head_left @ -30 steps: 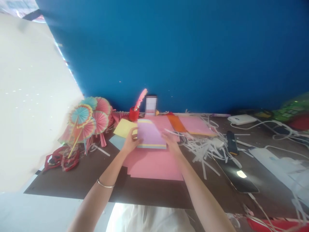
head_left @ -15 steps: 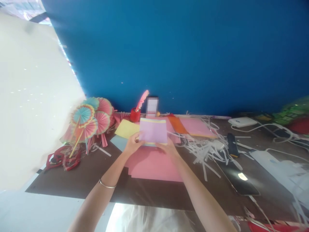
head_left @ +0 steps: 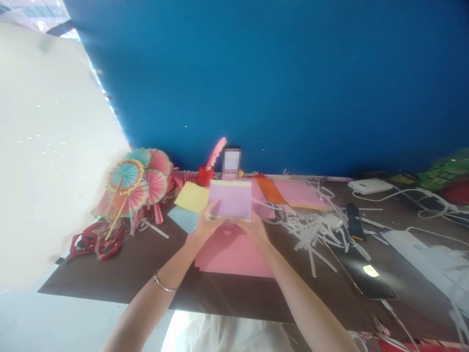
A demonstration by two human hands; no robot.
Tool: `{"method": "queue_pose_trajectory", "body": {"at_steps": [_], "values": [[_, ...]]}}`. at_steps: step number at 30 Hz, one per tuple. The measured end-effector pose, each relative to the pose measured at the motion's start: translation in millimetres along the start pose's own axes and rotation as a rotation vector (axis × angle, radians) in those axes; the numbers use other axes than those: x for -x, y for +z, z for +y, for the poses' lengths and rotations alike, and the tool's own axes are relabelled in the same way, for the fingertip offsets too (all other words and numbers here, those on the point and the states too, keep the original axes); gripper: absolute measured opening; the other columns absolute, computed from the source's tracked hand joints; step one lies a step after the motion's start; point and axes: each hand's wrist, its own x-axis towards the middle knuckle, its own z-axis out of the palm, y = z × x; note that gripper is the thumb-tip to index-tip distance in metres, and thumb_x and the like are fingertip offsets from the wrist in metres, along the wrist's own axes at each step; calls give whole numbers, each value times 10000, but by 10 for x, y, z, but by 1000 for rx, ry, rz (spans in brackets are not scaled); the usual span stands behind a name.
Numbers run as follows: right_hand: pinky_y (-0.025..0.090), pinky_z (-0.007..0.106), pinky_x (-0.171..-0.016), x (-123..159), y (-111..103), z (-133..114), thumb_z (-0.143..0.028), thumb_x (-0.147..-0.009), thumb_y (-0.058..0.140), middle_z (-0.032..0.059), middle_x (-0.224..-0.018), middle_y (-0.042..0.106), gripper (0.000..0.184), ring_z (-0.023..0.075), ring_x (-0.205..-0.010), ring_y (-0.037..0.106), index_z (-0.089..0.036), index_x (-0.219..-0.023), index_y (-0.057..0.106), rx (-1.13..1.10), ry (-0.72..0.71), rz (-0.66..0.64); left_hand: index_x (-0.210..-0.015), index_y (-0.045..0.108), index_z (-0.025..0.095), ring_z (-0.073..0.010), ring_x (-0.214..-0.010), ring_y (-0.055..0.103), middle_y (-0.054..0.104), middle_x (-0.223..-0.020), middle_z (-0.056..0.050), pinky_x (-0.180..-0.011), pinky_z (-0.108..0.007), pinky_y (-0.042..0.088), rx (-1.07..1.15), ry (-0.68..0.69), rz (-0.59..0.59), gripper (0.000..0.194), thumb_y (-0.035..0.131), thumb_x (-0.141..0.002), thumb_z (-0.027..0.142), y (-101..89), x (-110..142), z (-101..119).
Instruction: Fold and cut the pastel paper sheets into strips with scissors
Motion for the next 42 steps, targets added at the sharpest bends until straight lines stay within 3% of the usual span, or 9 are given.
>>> {"method": "queue_pose_trajectory", "body": {"at_steps": [11,16,23,28,33,38,42], "values": [[517,368,-739,-31,-13,35,-358,-566,752,83,-908,699,450,266,-854,645,-136,-946,654,-46,66,-30,-1195,525,169,-267,-1221,430,528,-1259,-98,-1053,-401,321,-16,59,-1,622,727,-612,249,-32,-10,-37],[514,310,-616,-152,-119,174,-380,-551,756,48,-738,693,385,205,-681,647,-138,-828,643,-50,99,80,-1238,499,220,-263,-1266,370,486,-1314,-57,-1082,-400,279,57,13,-32,652,727,-630,289,-145,-82,-47],[532,305,-541,-254,-196,226,-410,-539,746,46,-746,684,364,204,-660,652,-163,-788,651,-67,130,77,-1251,489,257,-202,-927,615,473,-1323,-51,-847,-389,528,340,-178,-111,647,712,-648,321,-221,-192,-221],[525,299,-484,-263,-255,201,-414,-545,743,44,-688,673,342,207,-598,648,-169,-765,649,-36,137,86,-1234,507,258,-169,-884,623,530,-1264,-51,-826,-341,530,418,-218,-147,594,689,-672,312,-254,-210,-247],[548,322,-538,-249,-250,167,-449,-583,708,19,-656,659,329,192,-574,640,-176,-751,636,-69,111,34,-1228,513,250,-219,-966,609,491,-1307,-76,-857,-387,499,420,-209,-198,599,692,-657,265,-295,-195,-194],[523,331,-464,-209,-201,160,-495,-614,673,19,-577,643,362,207,-476,623,-170,-767,632,-66,125,-76,-1165,567,180,-257,-1180,474,568,-1219,-105,-976,-400,400,339,-115,-51,516,659,-662,245,-344,-239,-261],[466,279,-386,-187,-183,177,-594,-676,563,21,-525,625,429,191,-439,603,-174,-750,598,4,115,9,-1181,553,192,-228,-1230,422,508,-1293,-73,-1033,-360,333,168,-75,29,530,637,-658,212,-427,-292,-309]]}}
